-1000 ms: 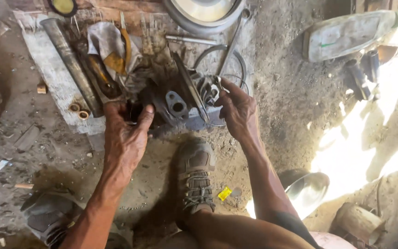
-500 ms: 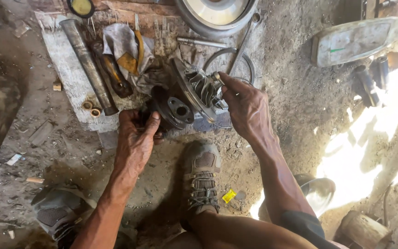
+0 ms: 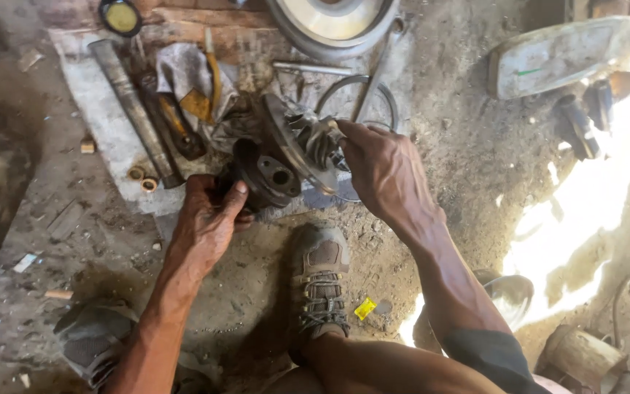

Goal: The person uses a wrench to loosen and remove a bolt from a mechanical part, then removes a ring and a fan-like component. The person handles the parts by hand and places them on the floor.

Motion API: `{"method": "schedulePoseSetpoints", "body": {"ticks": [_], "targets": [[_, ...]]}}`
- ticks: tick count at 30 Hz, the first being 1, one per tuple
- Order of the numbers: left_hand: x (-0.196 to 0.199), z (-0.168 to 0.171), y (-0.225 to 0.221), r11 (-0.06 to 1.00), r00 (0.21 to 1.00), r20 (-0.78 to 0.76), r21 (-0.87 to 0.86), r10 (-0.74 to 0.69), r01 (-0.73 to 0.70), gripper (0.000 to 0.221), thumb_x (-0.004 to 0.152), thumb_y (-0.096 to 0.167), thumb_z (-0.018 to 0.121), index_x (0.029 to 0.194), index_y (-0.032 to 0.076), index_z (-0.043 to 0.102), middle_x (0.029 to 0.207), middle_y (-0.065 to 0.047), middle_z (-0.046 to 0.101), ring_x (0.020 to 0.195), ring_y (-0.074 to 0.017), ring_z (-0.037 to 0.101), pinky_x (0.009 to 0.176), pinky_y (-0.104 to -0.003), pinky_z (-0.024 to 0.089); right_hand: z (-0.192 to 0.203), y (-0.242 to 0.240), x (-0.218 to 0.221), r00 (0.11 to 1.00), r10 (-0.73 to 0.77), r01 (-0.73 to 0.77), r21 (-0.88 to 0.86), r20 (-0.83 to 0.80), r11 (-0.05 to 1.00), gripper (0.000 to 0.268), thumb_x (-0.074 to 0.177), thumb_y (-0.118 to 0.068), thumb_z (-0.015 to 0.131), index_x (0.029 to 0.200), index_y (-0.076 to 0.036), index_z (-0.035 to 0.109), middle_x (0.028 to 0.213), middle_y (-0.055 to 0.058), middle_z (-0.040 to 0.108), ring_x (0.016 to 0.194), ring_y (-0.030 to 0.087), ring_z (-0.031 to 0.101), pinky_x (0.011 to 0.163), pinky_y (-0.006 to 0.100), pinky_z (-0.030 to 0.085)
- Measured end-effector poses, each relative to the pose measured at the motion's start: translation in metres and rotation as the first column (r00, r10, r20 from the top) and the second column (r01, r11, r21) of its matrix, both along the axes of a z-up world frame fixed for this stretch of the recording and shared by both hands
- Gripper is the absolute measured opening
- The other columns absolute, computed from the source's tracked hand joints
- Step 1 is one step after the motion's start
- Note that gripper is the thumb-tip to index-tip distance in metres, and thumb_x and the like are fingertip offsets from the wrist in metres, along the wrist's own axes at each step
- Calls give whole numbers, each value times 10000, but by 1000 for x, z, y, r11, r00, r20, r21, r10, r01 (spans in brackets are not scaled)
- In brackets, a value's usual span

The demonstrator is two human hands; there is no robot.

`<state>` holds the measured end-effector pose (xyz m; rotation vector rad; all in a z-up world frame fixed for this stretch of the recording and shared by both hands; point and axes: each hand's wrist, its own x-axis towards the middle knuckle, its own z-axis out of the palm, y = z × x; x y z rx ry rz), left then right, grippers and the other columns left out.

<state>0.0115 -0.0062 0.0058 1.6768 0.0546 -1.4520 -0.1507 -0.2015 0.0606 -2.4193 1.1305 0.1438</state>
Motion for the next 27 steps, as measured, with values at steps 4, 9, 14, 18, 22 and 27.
{"method": "schedulePoseSetpoints", "body": {"ticks": [4, 9, 14, 18, 22, 27], "targets": [[10, 4, -3, 986, 986, 14, -22, -167, 168, 537, 1074, 342, 548, 1305, -110, 372, 1113, -325, 623, 962, -364, 759, 818, -454, 687, -11, -4, -10, 994, 3, -9, 48, 112, 999, 312, 1039, -89, 557, 1301, -143, 717, 868, 202, 743, 561, 229, 682, 481, 295, 530], [14, 8, -1, 966, 967, 67, -66, -246, 250, 543, 1080, 335, 540, 1291, -145, 399, 1169, -386, 621, 1026, -424, 745, 838, -541, 681, -1, 7, -4, 993, -28, 23, 41, 117, 999, 302, 1059, -103, 538, 1308, -83, 708, 914, 288, 723, 561, 243, 680, 516, 350, 568], [23, 12, -6, 977, 977, 22, 20, -211, 211, 649, 1011, 415, 651, 1317, -109, 423, 1103, -339, 652, 979, -373, 763, 841, -461, 675, 6, 12, 2, 976, 15, -36, 94, 217, 995, 866, 997, -724, 261, 1404, -39, 599, 1103, 232, 644, 853, 303, 669, 722, 430, 569], [32, 21, -7, 960, 963, 12, 85, -269, 267, 678, 1003, 435, 645, 1347, -107, 426, 1115, -335, 663, 1002, -382, 760, 875, -474, 662, 1, 23, 9, 983, 80, -84, 12, 166, 996, 1158, 756, -898, 552, 1398, 66, 531, 1108, 300, 599, 891, 389, 657, 725, 488, 576], [54, 28, -13, 831, 799, 238, 232, -553, 506, 561, 1009, 486, 607, 1237, -25, 578, 1049, -287, 718, 1010, -405, 740, 878, -556, 608, -14, 29, 8, 981, 29, -10, -101, 194, 995, 987, 729, -666, 824, 1326, 62, 527, 1004, 286, 608, 854, 442, 669, 686, 530, 581], [45, 105, -114, 804, 345, 831, 187, -436, 564, 381, 1179, 377, 507, 1059, 39, 637, 825, -87, 686, 595, -223, 617, 505, -407, 506, -16, 26, 2, 986, 85, -60, -177, 142, 982, 948, 839, -684, 699, 1401, 27, 424, 1144, 218, 644, 916, 316, 628, 763, 470, 553]]}}
